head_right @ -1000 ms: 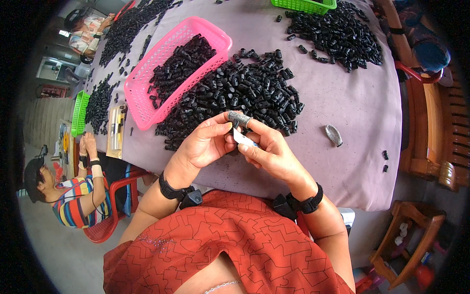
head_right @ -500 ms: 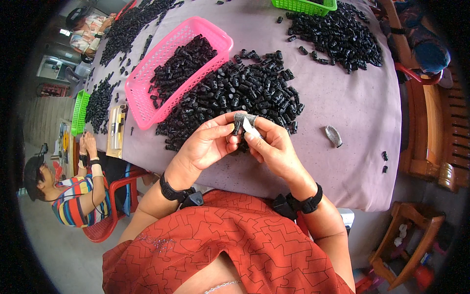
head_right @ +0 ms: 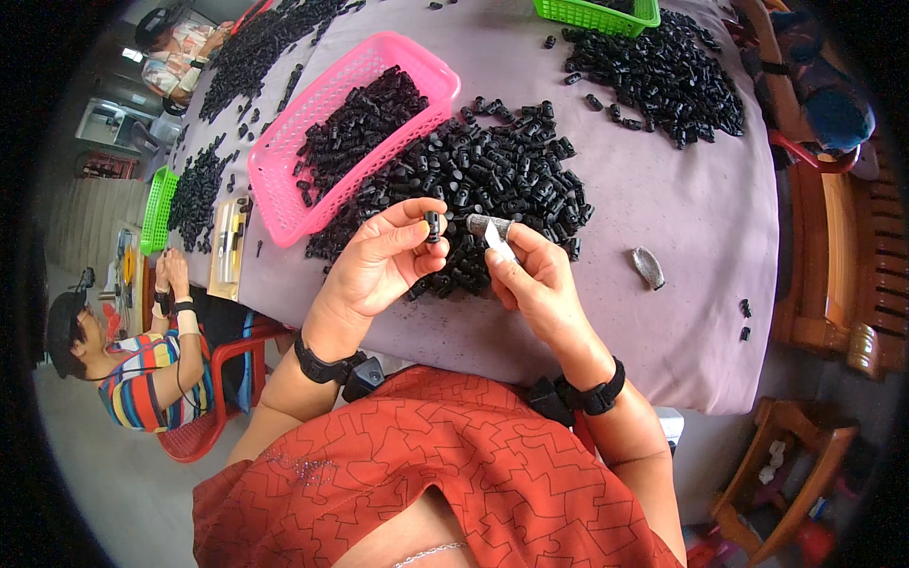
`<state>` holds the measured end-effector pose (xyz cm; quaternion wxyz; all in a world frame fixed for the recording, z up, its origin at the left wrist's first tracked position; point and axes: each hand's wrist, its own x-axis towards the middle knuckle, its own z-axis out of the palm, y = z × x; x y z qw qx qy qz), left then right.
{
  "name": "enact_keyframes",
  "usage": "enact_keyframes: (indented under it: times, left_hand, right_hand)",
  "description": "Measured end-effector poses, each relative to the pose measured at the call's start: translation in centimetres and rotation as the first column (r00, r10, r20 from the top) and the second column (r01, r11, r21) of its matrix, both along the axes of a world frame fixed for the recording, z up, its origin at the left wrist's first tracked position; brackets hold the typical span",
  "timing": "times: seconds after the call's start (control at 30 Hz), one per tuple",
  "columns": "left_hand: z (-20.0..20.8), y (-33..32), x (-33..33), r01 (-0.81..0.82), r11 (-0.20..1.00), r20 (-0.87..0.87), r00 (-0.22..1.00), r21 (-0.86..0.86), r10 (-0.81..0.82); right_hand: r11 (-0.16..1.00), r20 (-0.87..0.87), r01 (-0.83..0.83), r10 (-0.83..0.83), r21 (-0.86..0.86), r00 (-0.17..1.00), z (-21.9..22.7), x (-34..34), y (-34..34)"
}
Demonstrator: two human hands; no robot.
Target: The worker is sorting and assembling small black rubber or plastic components for shoe manufacturing.
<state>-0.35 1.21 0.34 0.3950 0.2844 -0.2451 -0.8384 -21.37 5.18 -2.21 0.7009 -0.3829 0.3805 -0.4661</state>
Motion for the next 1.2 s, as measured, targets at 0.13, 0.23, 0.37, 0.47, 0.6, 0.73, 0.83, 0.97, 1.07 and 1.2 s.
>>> enact_keyframes:
  times: [0.13, 0.23, 0.37, 0.47, 0.6, 0.73, 0.83, 0.97, 1.07, 1.2]
  left_hand:
    - [-0.1, 0.2, -0.2, 0.001, 1.0, 0.031, 1.0, -0.013, -0.001]
    - [-0.4, 0.2, -0.1, 0.006, 1.0, 0.024, 1.0, -0.014, -0.006]
    - [-0.8, -0.2, 0.2, -0.008, 1.0, -0.022, 1.0, 0.022, 0.008]
    - [-0.8, -0.2, 0.1, -0.017, 0.999, -0.041, 0.999, 0.035, 0.019]
    - [-0.9, -0.2, 0.3, -0.016, 1.0, 0.016, 1.0, 0.027, 0.016]
    - [0.4, -1.2, 1.3, -0.093, 0.99, 0.021, 0.995, -0.103, 0.095]
    - [3.6, -3.8, 4.0, -0.262, 0.876, 0.054, 0.95, -0.404, 0.309]
    - [6.0, -6.4, 8.0, -0.297, 0.689, 0.279, 0.755, -0.661, 0.594]
    - [5.4, -6.1, 7.9, -0.154, 0.488, 0.398, 0.4, -0.859, 0.826]
    - [5.3, -0.5, 4.0, 0.048, 0.718, 0.59, 0.608, -0.694, 0.53]
  right_hand:
    - [1.0, -0.024, -0.012, 0.012, 0.004, 1.0, -0.4, -0.1, 0.0]
    - [1.0, -0.012, -0.008, 0.008, -0.008, 1.0, -0.1, 0.1, 0.1]
    - [1.0, -0.01, -0.008, 0.008, 0.001, 1.0, 0.0, 0.1, 0.1]
    - [1.0, -0.013, -0.005, 0.005, 0.003, 1.0, -0.1, 0.1, 0.1]
    - [1.0, -0.03, -0.012, 0.012, 0.0, 0.999, -0.1, 0.1, 0.1]
    - [1.0, -0.055, -0.02, 0.019, -0.017, 0.998, -0.1, 0.1, -0.1]
    - [1.0, -0.062, -0.02, 0.019, -0.022, 0.998, 0.1, 0.1, 0.0]
    - [0.999, -0.071, -0.024, 0.022, -0.028, 0.997, 0.3, 0.2, 0.1]
    - [1.0, -0.033, -0.002, 0.002, -0.005, 0.999, 0.5, 0.3, 0.1]
    - [1.0, -0.07, -0.005, 0.006, 0.01, 0.998, 0.3, 0.1, 0.1]
